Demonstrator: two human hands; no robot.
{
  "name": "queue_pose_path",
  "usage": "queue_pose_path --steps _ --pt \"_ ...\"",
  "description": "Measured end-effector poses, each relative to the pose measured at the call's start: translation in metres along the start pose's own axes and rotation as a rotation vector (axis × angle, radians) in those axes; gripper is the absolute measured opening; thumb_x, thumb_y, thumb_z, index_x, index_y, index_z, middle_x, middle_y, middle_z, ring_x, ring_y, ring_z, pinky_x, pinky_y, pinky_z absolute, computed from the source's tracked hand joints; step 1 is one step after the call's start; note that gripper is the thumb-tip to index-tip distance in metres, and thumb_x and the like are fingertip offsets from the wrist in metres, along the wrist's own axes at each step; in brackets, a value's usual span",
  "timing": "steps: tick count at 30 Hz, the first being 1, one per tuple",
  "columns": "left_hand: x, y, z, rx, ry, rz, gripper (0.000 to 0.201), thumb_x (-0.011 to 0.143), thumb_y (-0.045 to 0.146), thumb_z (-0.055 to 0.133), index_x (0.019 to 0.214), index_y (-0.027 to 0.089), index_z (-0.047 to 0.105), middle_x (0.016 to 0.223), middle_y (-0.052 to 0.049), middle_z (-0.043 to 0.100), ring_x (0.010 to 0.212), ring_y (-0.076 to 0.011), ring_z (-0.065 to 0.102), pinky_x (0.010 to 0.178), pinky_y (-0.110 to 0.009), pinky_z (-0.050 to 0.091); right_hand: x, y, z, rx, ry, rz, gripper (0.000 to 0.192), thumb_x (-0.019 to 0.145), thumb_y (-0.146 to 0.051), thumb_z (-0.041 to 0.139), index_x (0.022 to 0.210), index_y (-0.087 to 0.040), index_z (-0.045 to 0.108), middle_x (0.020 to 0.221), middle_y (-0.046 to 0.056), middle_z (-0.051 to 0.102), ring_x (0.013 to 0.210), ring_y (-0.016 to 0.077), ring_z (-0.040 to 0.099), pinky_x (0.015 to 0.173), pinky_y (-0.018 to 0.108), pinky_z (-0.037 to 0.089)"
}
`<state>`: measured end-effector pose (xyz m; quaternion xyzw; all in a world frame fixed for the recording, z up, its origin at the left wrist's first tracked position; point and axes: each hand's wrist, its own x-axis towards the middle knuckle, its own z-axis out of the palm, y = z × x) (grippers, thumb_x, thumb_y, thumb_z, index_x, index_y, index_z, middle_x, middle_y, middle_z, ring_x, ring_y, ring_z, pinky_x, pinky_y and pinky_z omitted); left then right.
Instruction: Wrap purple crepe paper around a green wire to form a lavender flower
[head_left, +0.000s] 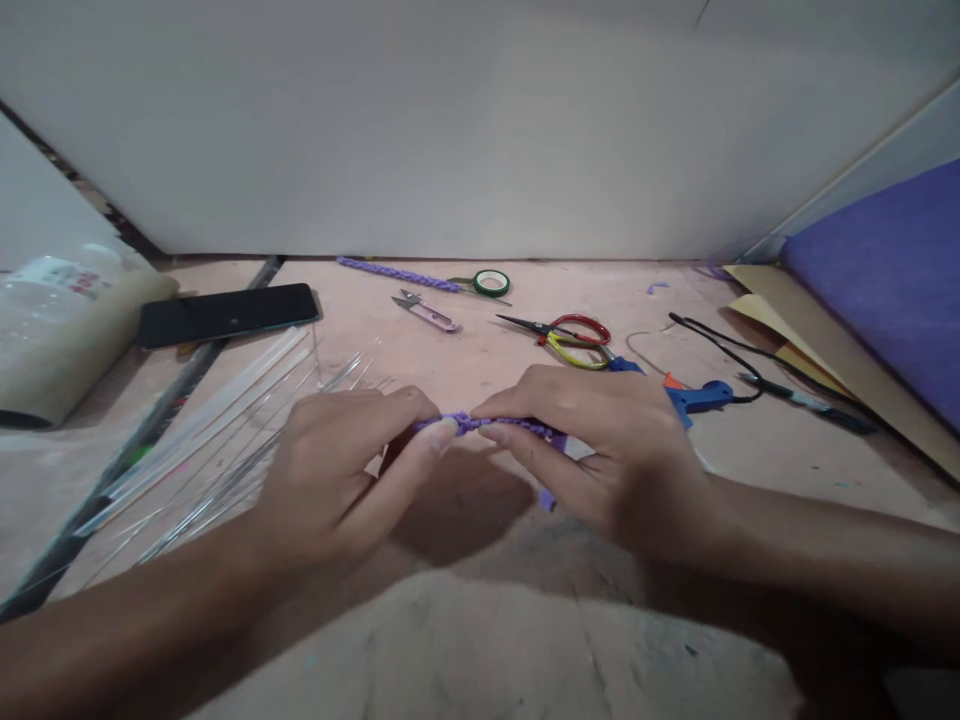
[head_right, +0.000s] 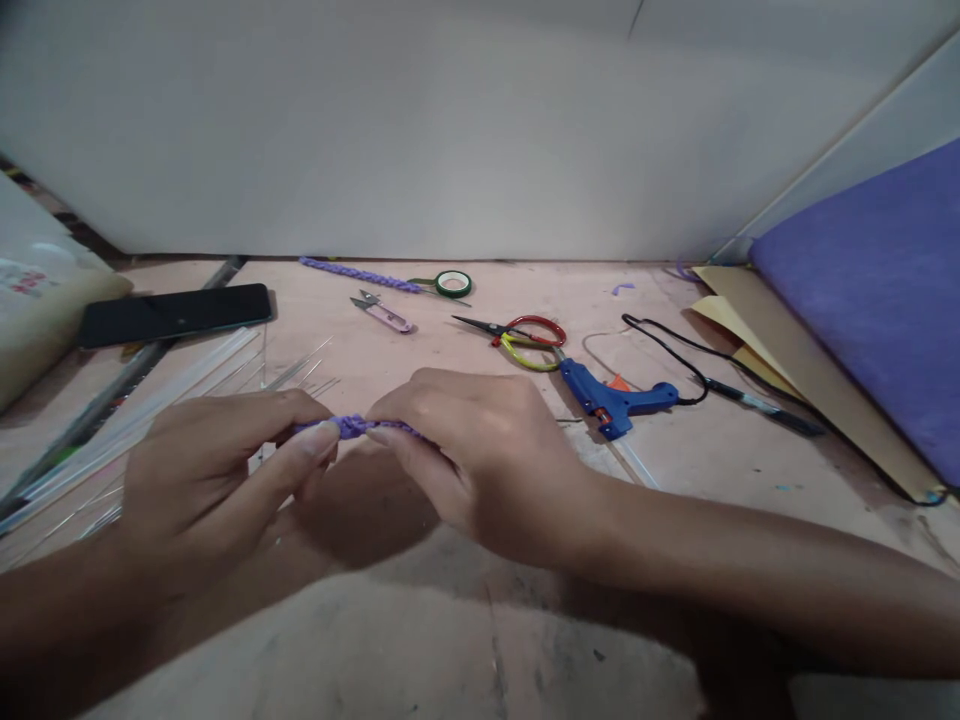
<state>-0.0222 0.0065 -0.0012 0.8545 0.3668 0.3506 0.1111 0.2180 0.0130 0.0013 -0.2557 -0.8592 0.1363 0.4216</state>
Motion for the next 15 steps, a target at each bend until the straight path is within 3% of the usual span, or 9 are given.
queue_pose_path --steps 9,15 --pt "0.005 0.008 0.001 -0.172 -0.02 -0.218 0.048 0.105 0.022 0.052 0.057 0.02 0.055 0.043 0.009 0.052 0.038 -0.005 0.046 0.045 -0.021 0.034 -0.007 0.01 0.005 -0.064 0.018 -0.069 0.014 0.102 -0.006 0.068 0.113 -0.007 0.078 0.094 0.008 0.081 0.086 0.0161 0.075 0.079 0.029 0.059" --pt "0.014 0.015 -0.001 -0.381 -0.084 -0.527 0.051 0.101 0.032 0.051 0.05 0.022 0.052 0.035 0.007 0.048 0.034 -0.0084 0.044 0.039 -0.02 0.034 -0.007 0.017 0.009 -0.19 0.056 -0.157 0.011 0.103 -0.008 0.068 0.109 -0.008 0.078 0.088 0.009 0.08 0.078 0.0183 0.074 0.071 0.032 0.058"
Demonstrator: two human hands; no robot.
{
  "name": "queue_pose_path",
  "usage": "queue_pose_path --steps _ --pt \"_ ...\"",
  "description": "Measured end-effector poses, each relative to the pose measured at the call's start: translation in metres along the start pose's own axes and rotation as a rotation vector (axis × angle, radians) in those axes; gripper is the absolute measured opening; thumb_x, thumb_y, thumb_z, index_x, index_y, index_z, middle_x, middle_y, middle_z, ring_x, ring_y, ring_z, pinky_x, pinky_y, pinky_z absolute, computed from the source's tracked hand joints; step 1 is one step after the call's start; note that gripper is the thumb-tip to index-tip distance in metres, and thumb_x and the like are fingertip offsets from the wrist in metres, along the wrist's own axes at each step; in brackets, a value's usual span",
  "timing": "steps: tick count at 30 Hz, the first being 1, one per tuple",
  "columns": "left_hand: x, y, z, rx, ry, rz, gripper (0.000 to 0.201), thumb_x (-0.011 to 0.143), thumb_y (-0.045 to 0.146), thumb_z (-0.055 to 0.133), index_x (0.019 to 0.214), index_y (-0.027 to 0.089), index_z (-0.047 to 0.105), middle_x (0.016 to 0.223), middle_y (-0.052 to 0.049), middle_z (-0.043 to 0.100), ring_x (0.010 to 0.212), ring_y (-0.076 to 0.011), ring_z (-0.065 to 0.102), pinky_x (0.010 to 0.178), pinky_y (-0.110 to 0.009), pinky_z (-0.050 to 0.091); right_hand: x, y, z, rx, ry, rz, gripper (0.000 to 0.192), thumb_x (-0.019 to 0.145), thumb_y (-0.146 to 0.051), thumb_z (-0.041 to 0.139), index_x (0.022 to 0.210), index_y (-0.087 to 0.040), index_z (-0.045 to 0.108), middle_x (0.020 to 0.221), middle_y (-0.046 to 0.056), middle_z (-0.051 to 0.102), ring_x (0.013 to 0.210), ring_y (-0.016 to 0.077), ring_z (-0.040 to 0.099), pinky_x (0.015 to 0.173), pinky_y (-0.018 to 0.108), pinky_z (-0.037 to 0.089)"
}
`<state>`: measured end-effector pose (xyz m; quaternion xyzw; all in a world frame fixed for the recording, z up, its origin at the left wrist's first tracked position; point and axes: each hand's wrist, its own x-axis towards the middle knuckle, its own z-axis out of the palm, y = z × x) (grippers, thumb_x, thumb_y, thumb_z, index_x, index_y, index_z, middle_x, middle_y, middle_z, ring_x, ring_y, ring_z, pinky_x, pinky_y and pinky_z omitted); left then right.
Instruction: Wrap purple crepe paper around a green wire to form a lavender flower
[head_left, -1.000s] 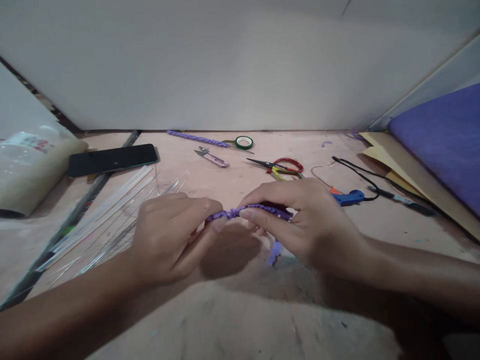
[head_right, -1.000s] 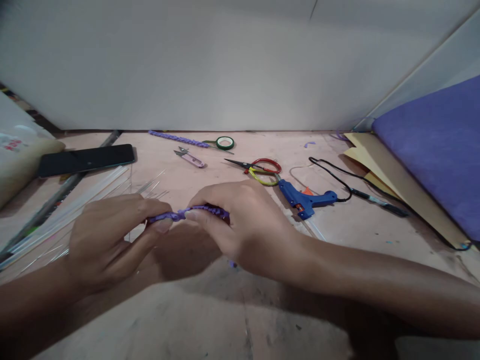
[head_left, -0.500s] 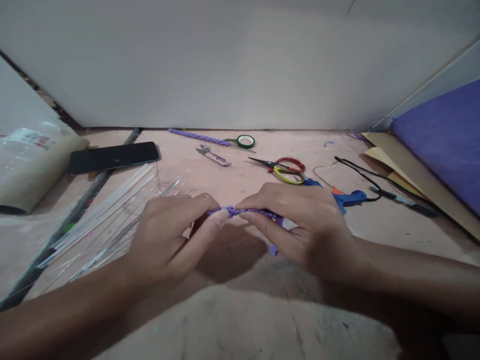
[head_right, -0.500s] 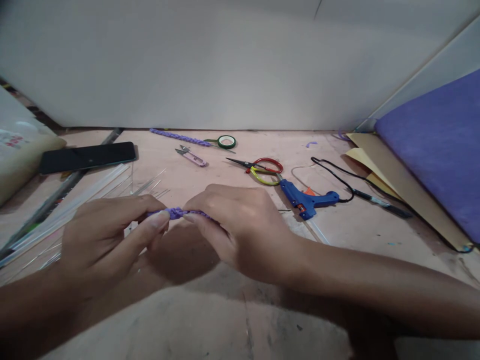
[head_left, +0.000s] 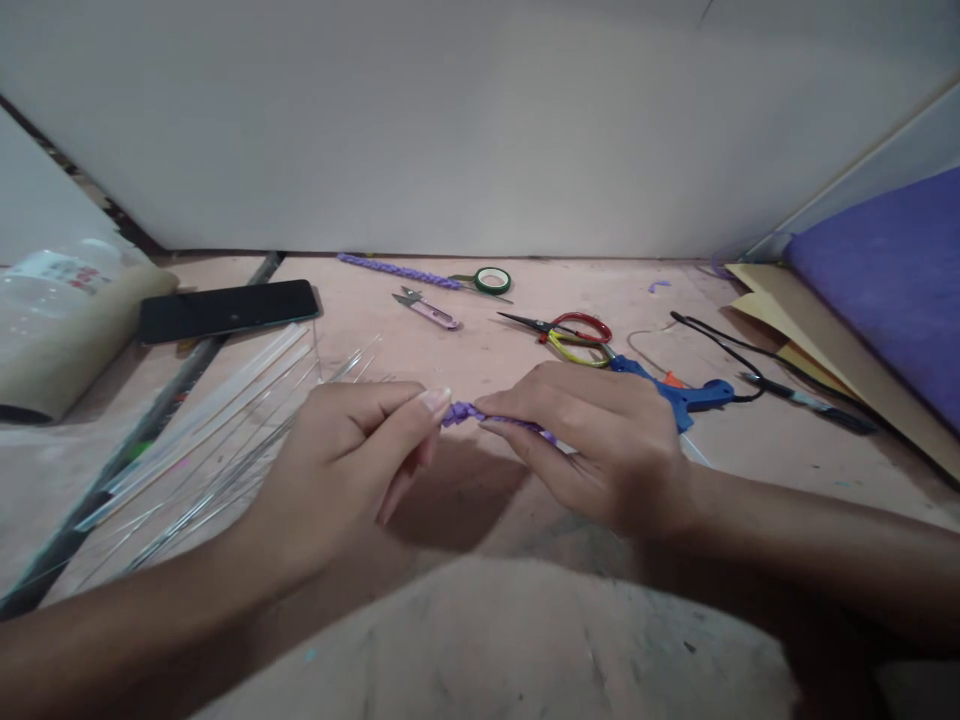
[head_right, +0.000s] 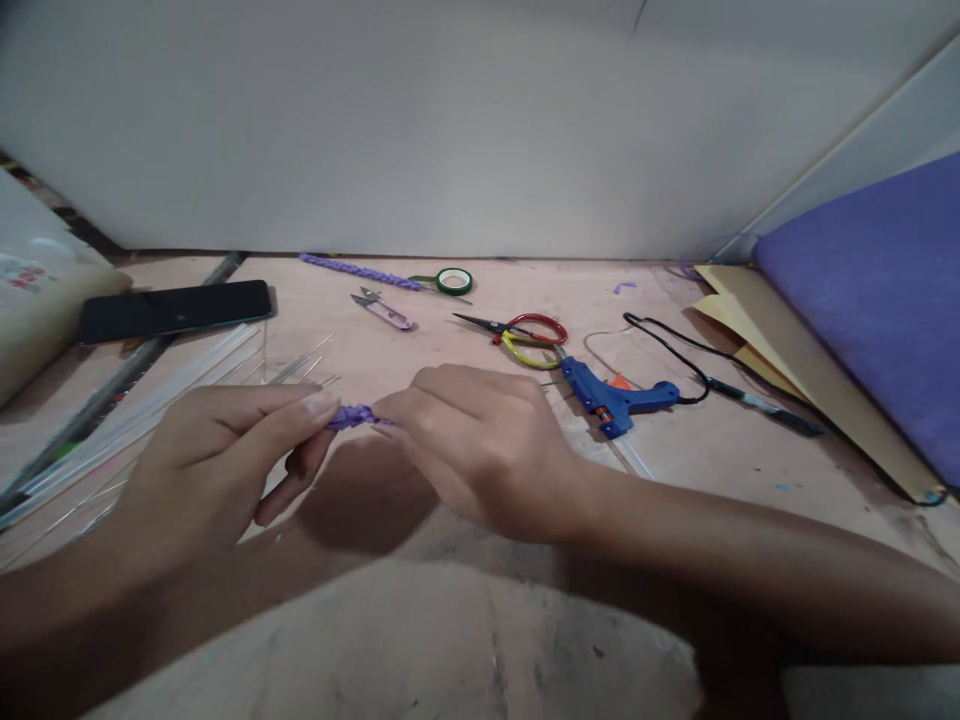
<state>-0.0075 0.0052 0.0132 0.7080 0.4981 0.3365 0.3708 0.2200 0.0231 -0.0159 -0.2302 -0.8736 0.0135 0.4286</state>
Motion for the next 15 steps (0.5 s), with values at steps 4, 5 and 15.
queue_pose_path --steps 4,5,15 --pt "0.001 0.003 0.001 -0.054 -0.048 -0.135 0.056 0.098 0.04 0.051 0.044 0.023 0.048 0.033 0.003 0.045 0.034 -0.0099 0.043 0.039 -0.022 0.032 -0.001 0.002 0.003 -0.109 0.019 -0.116 0.01 0.099 -0.004 0.069 0.106 -0.007 0.076 0.082 0.008 0.078 0.073 0.0195 0.071 0.065 0.033 0.054" --pt "0.001 0.004 0.002 -0.071 -0.056 -0.165 0.057 0.097 0.041 0.051 0.043 0.023 0.047 0.032 0.003 0.043 0.034 -0.0096 0.041 0.039 -0.022 0.031 -0.001 0.002 0.004 -0.132 0.017 -0.138 0.01 0.099 -0.004 0.068 0.104 -0.008 0.075 0.08 0.007 0.076 0.072 0.0189 0.07 0.063 0.032 0.052" --pt "0.0 -0.005 0.007 -0.244 -0.163 -0.26 0.056 0.105 0.044 0.048 0.053 0.023 0.054 0.031 0.006 0.038 0.028 -0.0092 0.029 0.033 -0.024 0.023 -0.009 0.0 0.009 -0.256 0.004 -0.214 0.023 0.104 -0.008 0.058 0.084 -0.017 0.066 0.072 -0.001 0.06 0.062 0.0143 0.048 0.053 0.032 0.034"
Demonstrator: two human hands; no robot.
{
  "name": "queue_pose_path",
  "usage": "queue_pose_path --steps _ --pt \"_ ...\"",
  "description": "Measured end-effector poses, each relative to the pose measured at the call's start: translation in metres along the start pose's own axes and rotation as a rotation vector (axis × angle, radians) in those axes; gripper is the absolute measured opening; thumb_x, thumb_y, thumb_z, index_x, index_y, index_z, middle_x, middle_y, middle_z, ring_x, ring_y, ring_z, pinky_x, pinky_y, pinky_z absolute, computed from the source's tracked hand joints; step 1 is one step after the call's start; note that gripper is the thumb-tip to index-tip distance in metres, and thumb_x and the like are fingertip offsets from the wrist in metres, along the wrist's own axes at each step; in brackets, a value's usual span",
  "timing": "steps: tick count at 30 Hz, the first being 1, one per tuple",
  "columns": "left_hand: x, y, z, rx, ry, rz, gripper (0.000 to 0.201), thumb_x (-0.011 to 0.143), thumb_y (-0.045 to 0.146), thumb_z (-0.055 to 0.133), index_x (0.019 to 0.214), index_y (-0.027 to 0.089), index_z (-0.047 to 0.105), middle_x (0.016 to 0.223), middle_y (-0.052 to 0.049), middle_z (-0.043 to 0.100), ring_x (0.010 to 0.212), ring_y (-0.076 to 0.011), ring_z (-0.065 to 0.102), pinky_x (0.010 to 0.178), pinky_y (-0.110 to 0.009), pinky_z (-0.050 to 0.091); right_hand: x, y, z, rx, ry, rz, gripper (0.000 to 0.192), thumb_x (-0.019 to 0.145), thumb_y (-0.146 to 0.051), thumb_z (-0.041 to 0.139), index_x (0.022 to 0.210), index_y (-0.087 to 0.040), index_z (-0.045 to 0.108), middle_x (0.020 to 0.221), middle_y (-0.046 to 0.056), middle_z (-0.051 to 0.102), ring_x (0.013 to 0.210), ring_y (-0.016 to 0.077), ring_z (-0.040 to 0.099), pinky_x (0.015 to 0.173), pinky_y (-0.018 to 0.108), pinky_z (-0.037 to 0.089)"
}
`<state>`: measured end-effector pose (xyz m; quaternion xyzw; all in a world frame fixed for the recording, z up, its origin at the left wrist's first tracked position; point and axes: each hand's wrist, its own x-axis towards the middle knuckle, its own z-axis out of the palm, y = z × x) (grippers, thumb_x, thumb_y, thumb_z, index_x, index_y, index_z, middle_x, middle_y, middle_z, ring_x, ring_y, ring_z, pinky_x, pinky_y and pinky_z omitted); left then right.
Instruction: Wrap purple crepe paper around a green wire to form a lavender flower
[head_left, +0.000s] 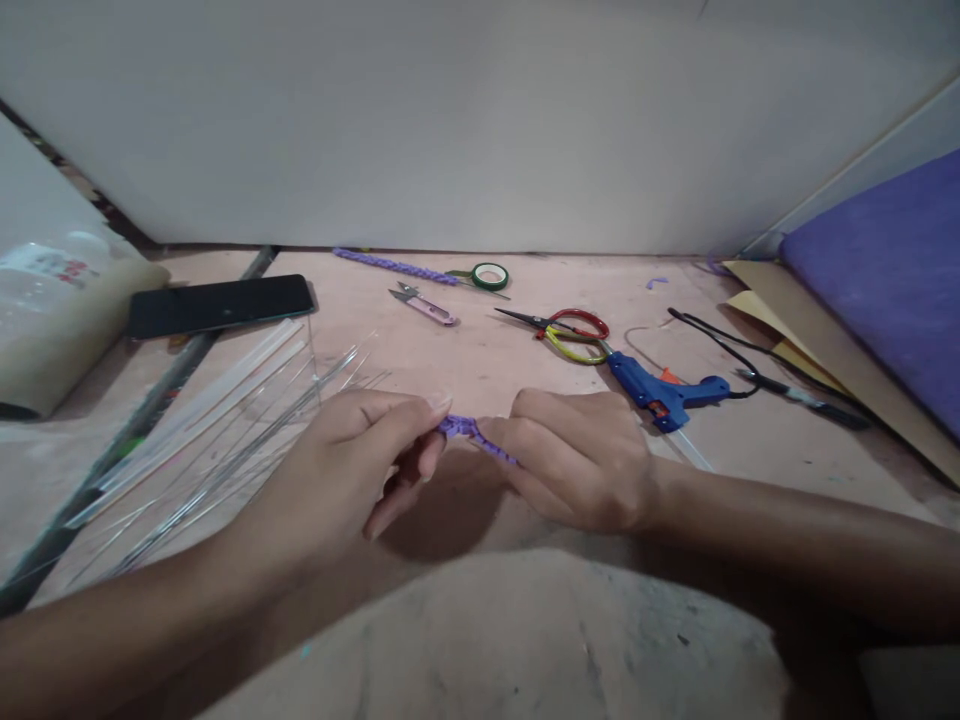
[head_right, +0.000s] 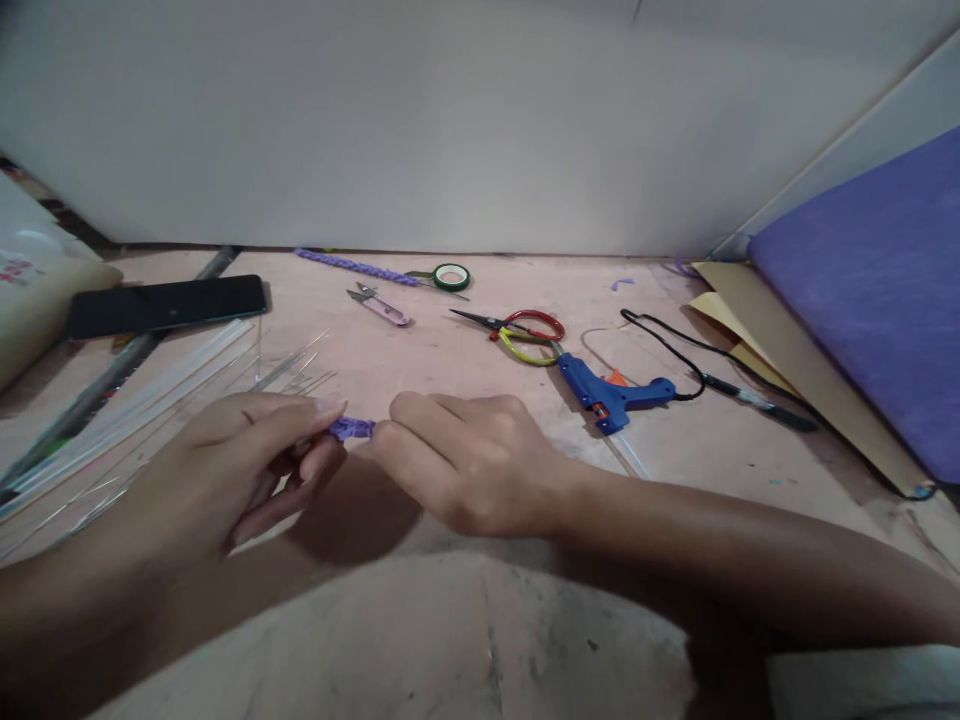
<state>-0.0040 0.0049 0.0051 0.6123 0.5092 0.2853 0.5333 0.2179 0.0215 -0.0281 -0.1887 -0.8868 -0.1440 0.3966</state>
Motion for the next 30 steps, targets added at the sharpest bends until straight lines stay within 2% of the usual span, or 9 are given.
queue_pose_path --steps 2,3,5,7,10,15,18,24,30 --pt "0.002 -0.005 -0.008 0.152 0.016 0.199 0.056 0.111 0.039 0.043 0.059 0.022 0.059 0.04 0.004 0.05 0.035 -0.0106 0.044 0.04 -0.025 0.033 0.002 0.002 -0.002 0.001 -0.01 -0.009 0.023 0.103 -0.008 0.059 0.084 -0.017 0.066 0.072 0.0 0.06 0.062 0.0145 0.049 0.053 0.032 0.033" --pt "0.003 -0.008 -0.013 0.252 0.04 0.354 0.051 0.112 0.038 0.043 0.067 0.021 0.061 0.05 0.003 0.058 0.044 -0.0117 0.053 0.047 -0.025 0.039 0.003 0.003 -0.003 0.006 -0.014 -0.009 0.023 0.103 -0.007 0.059 0.083 -0.016 0.067 0.071 0.0 0.06 0.061 0.0144 0.049 0.053 0.032 0.033" --pt "0.005 -0.013 -0.023 0.374 0.053 0.535 0.025 0.106 0.036 0.054 0.093 0.02 0.067 0.072 0.001 0.068 0.06 -0.0135 0.06 0.058 -0.026 0.044 0.006 0.004 -0.006 0.013 -0.012 0.002 0.021 0.101 -0.005 0.062 0.083 -0.016 0.068 0.07 -0.001 0.059 0.06 0.014 0.048 0.052 0.032 0.032" --pt "0.007 -0.017 -0.03 0.566 0.088 0.735 0.012 0.102 0.031 0.059 0.106 0.021 0.064 0.079 0.003 0.069 0.063 -0.0134 0.058 0.062 -0.028 0.042 0.009 0.005 -0.009 0.016 -0.007 0.02 0.02 0.1 -0.006 0.064 0.083 -0.016 0.069 0.069 -0.001 0.058 0.059 0.0139 0.048 0.051 0.032 0.032" --pt "0.007 -0.021 -0.033 0.792 0.15 0.909 0.003 0.102 0.023 0.059 0.104 0.023 0.061 0.073 0.005 0.062 0.059 -0.014 0.052 0.062 -0.031 0.036 0.011 0.005 -0.015 0.046 -0.012 0.078 0.017 0.099 -0.007 0.065 0.087 -0.017 0.07 0.07 -0.001 0.06 0.061 0.0141 0.052 0.053 0.032 0.035" --pt "0.007 -0.022 -0.027 0.9 0.226 0.931 0.009 0.105 0.023 0.057 0.098 0.024 0.062 0.065 0.005 0.058 0.057 -0.0171 0.048 0.06 -0.034 0.031 0.011 0.003 -0.02 0.19 -0.028 0.263 0.017 0.098 -0.007 0.067 0.1 -0.023 0.07 0.08 -0.001 0.071 0.068 0.0132 0.064 0.059 0.028 0.046" --pt "0.006 -0.017 -0.025 0.902 0.28 0.906 0.018 0.107 0.028 0.055 0.094 0.023 0.066 0.062 0.003 0.06 0.056 -0.0177 0.051 0.06 -0.033 0.032 0.013 0.002 -0.02 0.291 0.008 0.3 0.013 0.102 -0.011 0.07 0.103 -0.024 0.07 0.087 -0.001 0.079 0.075 0.013 0.072 0.066 0.026 0.055" --pt "-0.001 -0.003 -0.019 0.955 0.296 0.82 0.032 0.104 0.027 0.054 0.078 0.019 0.071 0.056 0.0 0.066 0.051 -0.016 0.059 0.056 -0.03 0.037 0.016 0.0 -0.025 0.096 0.006 0.232 0.008 0.102 -0.014 0.072 0.105 -0.021 0.074 0.084 0.002 0.084 0.073 0.015 0.078 0.064 0.028 0.059" --pt "-0.007 -0.01 -0.012 0.786 0.325 0.773 0.036 0.104 0.027 0.051 0.071 0.021 0.065 0.054 0.004 0.06 0.048 -0.0119 0.052 0.053 -0.028 0.035 0.016 0.004 -0.038 0.079 -0.017 0.042 0.015 0.101 -0.011 0.069 0.111 -0.019 0.075 0.1 0.006 0.088 0.088 0.0182 0.082 0.076 0.03 0.068"
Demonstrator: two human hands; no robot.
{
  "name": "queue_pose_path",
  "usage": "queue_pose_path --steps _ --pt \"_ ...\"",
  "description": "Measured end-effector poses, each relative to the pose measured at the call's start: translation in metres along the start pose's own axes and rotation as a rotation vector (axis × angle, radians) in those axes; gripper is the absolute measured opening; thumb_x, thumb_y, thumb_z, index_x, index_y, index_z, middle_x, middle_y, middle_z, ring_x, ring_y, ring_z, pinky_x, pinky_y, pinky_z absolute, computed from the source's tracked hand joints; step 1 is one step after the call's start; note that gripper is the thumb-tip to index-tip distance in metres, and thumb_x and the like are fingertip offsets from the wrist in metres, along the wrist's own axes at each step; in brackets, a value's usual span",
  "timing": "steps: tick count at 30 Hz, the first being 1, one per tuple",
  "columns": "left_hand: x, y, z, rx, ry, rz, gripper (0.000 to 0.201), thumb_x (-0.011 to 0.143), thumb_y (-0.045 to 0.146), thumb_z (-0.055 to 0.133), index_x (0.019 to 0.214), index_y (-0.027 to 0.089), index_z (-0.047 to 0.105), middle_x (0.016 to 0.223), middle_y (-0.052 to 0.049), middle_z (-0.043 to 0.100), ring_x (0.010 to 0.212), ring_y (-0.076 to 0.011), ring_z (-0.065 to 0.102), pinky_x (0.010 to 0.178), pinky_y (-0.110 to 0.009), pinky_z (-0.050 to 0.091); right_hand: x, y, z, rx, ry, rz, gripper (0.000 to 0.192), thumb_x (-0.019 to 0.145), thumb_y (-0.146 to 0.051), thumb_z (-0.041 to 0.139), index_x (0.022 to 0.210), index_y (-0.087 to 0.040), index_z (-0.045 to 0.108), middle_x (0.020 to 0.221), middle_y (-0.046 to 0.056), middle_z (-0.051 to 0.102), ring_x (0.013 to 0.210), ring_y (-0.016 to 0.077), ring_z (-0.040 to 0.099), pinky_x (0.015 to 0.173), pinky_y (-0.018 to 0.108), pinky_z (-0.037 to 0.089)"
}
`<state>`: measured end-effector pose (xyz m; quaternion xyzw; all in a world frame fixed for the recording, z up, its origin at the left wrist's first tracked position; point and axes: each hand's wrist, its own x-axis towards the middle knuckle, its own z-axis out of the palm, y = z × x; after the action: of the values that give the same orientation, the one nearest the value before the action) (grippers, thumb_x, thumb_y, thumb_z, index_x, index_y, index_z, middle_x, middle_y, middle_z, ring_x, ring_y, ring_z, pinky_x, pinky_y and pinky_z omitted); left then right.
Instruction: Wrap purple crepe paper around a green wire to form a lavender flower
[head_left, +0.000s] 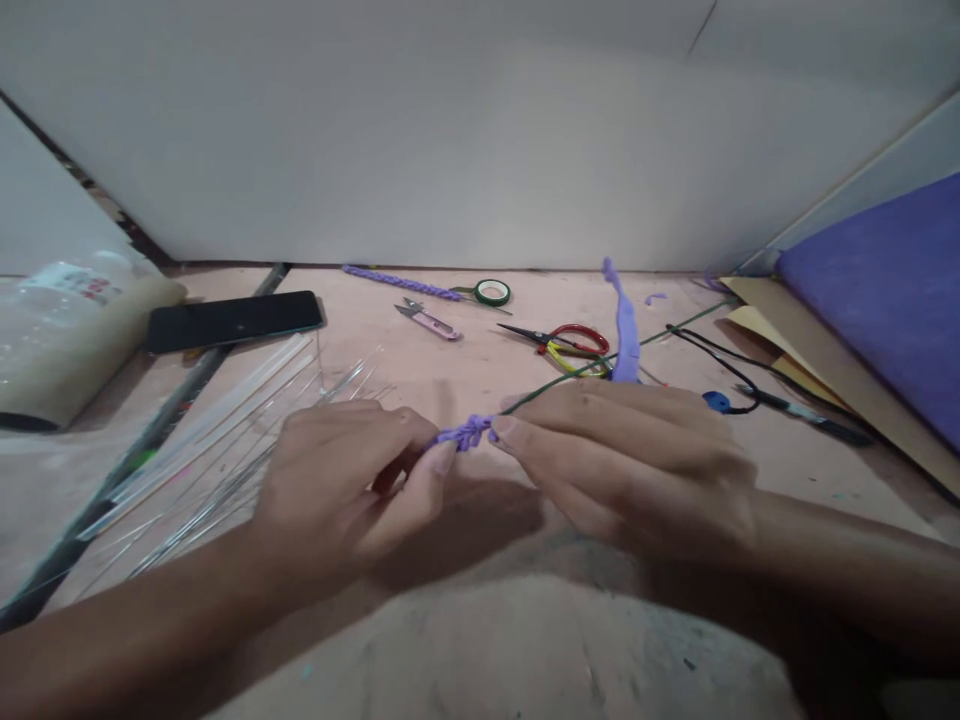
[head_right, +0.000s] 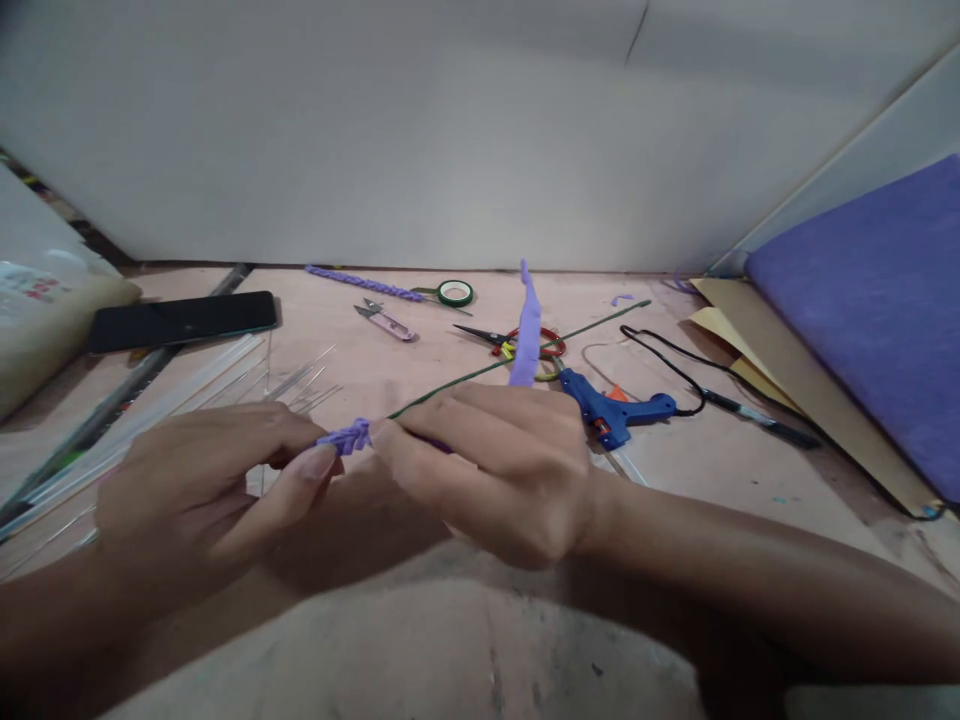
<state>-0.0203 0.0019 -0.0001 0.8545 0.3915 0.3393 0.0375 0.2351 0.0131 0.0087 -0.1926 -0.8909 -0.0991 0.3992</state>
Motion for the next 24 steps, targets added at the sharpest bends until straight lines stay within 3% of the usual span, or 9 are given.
queue_pose_path --steps 7,10,14,17,19,21,24 --pt "0.0 0.002 -0.006 -0.383 -0.127 -0.066 0.02 0.099 0.019 0.06 0.08 0.021 0.064 0.065 0.006 0.064 0.056 -0.0087 0.058 0.056 -0.022 0.043 0.005 -0.002 -0.016 -0.052 -0.053 -0.111 0.016 0.106 -0.014 0.066 0.108 -0.017 0.082 0.105 0.008 0.088 0.099 0.0238 0.085 0.079 0.034 0.073" --pt "0.001 0.003 -0.004 -0.464 -0.221 -0.042 0.023 0.102 0.017 0.054 0.08 0.021 0.059 0.066 0.007 0.058 0.057 -0.0089 0.055 0.057 -0.023 0.042 0.004 -0.004 -0.017 -0.045 -0.07 -0.149 0.022 0.107 -0.011 0.062 0.105 -0.017 0.082 0.109 0.007 0.088 0.102 0.0218 0.085 0.078 0.031 0.073" --pt "0.0 0.006 0.0 -0.6 -0.217 -0.016 0.031 0.107 0.014 0.045 0.078 0.021 0.054 0.067 0.007 0.056 0.058 -0.0099 0.054 0.058 -0.025 0.041 0.002 -0.003 -0.011 0.009 -0.044 -0.106 0.025 0.109 -0.012 0.057 0.108 -0.016 0.081 0.109 0.008 0.088 0.098 0.0208 0.085 0.077 0.033 0.072" --pt "0.0 0.007 0.001 -0.697 -0.195 -0.038 0.035 0.11 0.015 0.041 0.078 0.022 0.054 0.065 0.007 0.057 0.056 -0.0091 0.055 0.059 -0.023 0.042 0.004 -0.004 -0.002 0.07 0.023 -0.064 0.015 0.101 -0.012 0.066 0.109 -0.015 0.079 0.104 0.009 0.088 0.088 0.0207 0.084 0.076 0.034 0.07" --pt "0.001 0.006 0.0 -0.691 -0.188 -0.048 0.038 0.111 0.015 0.039 0.077 0.022 0.054 0.063 0.007 0.057 0.054 -0.0083 0.054 0.058 -0.022 0.042 0.006 -0.007 0.004 0.191 0.123 0.031 0.011 0.095 -0.015 0.073 0.105 -0.016 0.077 0.093 0.007 0.087 0.076 0.0192 0.081 0.069 0.033 0.067" --pt "0.002 0.005 0.0 -0.605 -0.173 -0.007 0.036 0.11 0.014 0.041 0.077 0.022 0.055 0.062 0.007 0.056 0.052 -0.009 0.053 0.056 -0.023 0.041 0.01 -0.011 0.008 0.323 0.199 0.26 0.004 0.095 -0.019 0.073 0.099 -0.019 0.075 0.083 0.003 0.084 0.067 0.0162 0.076 0.064 0.03 0.063" --pt "0.001 0.003 0.003 -0.406 -0.119 0.059 0.033 0.107 0.012 0.043 0.077 0.022 0.055 0.062 0.005 0.057 0.052 -0.0119 0.051 0.056 -0.028 0.039 0.014 -0.016 0.011 0.405 0.174 0.575 0.012 0.098 -0.018 0.07 0.087 -0.021 0.073 0.074 -0.002 0.079 0.061 0.012 0.071 0.063 0.026 0.06"
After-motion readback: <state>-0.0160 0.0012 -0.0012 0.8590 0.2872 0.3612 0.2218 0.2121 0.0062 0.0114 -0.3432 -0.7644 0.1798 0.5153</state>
